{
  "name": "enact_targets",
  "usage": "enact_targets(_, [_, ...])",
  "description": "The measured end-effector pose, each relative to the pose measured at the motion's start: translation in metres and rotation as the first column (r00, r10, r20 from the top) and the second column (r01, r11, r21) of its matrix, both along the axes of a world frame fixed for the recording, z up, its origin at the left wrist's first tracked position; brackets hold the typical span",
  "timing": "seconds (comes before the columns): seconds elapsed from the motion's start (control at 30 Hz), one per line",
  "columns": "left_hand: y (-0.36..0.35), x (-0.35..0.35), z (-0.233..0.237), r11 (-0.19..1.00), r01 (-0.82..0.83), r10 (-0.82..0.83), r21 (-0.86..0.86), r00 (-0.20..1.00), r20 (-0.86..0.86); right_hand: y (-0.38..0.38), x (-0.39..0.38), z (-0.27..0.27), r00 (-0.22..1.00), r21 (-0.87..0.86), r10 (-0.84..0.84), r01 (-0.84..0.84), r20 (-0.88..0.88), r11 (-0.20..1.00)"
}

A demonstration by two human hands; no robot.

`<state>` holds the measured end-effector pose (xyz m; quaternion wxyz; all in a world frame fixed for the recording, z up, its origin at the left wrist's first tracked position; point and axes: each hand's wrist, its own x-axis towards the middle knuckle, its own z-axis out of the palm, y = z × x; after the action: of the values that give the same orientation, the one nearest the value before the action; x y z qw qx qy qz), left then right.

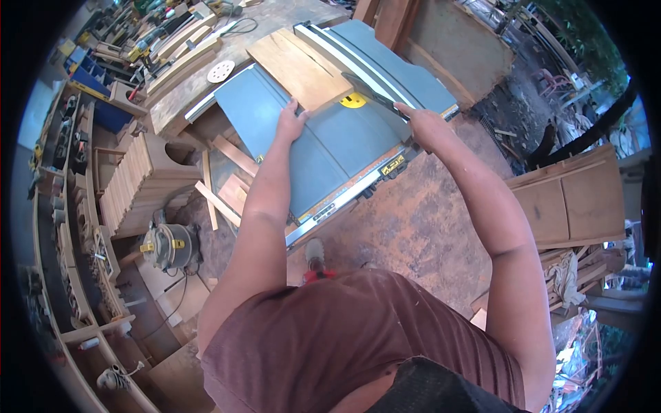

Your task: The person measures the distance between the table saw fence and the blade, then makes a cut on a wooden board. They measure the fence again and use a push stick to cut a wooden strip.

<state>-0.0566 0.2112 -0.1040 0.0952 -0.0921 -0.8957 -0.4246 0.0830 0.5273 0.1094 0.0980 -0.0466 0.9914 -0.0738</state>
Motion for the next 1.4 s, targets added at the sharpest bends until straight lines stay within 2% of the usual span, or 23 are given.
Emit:
enact_targets(0.17, [-0.009,-0.017,0.005,0.999,-0.008,0.008,-0.031,1.0,0.004,-0.012,-0.016,-0.003,1.0,-0.018,-0.006,0.006,-0.028,1.0])
enact_targets(0.3, [-0.023,-0.048,-0.003,0.999,-0.036,0.035,0.014,0.999,0.037,-0.025,-0.042,-0.01,0.998,-0.024,-0.017,0.016,-0.057,1.0])
enact_targets(0.57, [-0.046,-0.077,0.012,0.995,-0.098,0.094,0.026,0.99,0.107,-0.08,-0.149,-0.034,0.991,-0.029,0.026,-0.03,-0.132,0.999])
enact_targets(0.63, [-0.054,-0.085,0.012,0.985,-0.07,0.07,-0.161,0.998,-0.009,-0.097,-0.175,-0.031,0.988,-0.015,0.038,-0.041,-0.149,0.999])
enact_targets(0.67, [-0.058,-0.088,0.011,0.984,-0.077,0.076,-0.158,0.997,-0.015,-0.103,-0.187,-0.029,0.991,-0.043,0.038,-0.044,-0.126,0.998])
enact_targets(0.73, [-0.063,-0.083,0.02,0.912,-0.098,0.086,-0.398,0.995,-0.047,-0.118,-0.208,-0.017,0.992,-0.064,0.041,-0.049,-0.115,0.997])
enact_targets(0.77, [-0.067,-0.082,0.024,0.914,-0.105,0.09,-0.392,0.994,-0.056,-0.127,-0.219,-0.009,0.993,-0.077,0.038,-0.047,-0.115,0.996])
enact_targets(0.83, [-0.075,-0.079,0.027,0.852,-0.08,-0.004,-0.517,0.987,-0.159,-0.141,-0.249,-0.01,0.993,-0.092,0.033,-0.043,-0.112,0.995])
enact_targets(0.9, [-0.082,-0.071,0.033,0.856,-0.085,-0.013,-0.51,0.983,-0.185,-0.144,-0.298,-0.036,0.899,0.13,0.205,-0.167,-0.388,0.977])
enact_targets(0.97, [-0.087,-0.059,0.029,0.859,-0.059,-0.043,-0.509,0.982,-0.186,-0.153,-0.295,-0.031,0.875,-0.134,-0.09,0.029,-0.476,0.991])
enact_targets(1.03, [-0.093,-0.04,0.017,0.861,-0.105,-0.057,-0.498,0.953,-0.299,-0.148,-0.242,-0.001,0.703,-0.275,-0.126,-0.103,-0.7,0.956])
enact_targets(1.07, [-0.096,-0.022,0.014,0.858,-0.047,-0.099,-0.512,0.962,-0.254,-0.137,-0.214,0.012,0.695,-0.314,-0.192,-0.051,-0.693,0.948])
enact_targets(1.1, [-0.097,-0.008,0.019,0.852,-0.05,-0.11,-0.521,0.956,-0.273,-0.127,-0.155,0.037,0.756,-0.449,-0.286,-0.011,-0.588,0.893])
enact_targets(1.17, [-0.098,0.028,0.028,0.841,0.0,-0.163,-0.54,0.954,-0.253,-0.045,-0.119,-0.014,0.602,-0.478,-0.338,-0.082,-0.723,0.875])
enact_targets(1.23, [-0.099,0.069,0.034,0.85,-0.004,-0.168,-0.527,0.946,-0.278,-0.016,-0.017,-0.036,0.583,-0.624,-0.53,0.05,-0.616,0.78])
enact_targets(1.3, [-0.102,0.103,0.033,0.836,0.022,-0.205,-0.548,0.939,-0.275,0.017,0.063,-0.128,0.485,-0.863,-0.81,0.193,-0.33,0.467])
enact_targets(1.33, [-0.105,0.122,0.034,0.826,0.028,-0.222,-0.563,0.934,-0.28,0.019,0.104,-0.17,0.439,-0.861,-0.866,0.317,-0.239,0.398])
enact_targets(1.37, [-0.107,0.138,0.034,0.827,0.027,-0.241,-0.562,0.92,-0.311,-0.005,0.14,-0.175,0.371,-0.838,-0.914,0.542,0.164,0.07])
enact_targets(1.4, [-0.11,0.147,0.029,0.817,0.025,-0.246,-0.576,0.918,-0.31,0.013,0.163,-0.261,0.406,-0.833,-0.877,0.554,0.258,0.011])
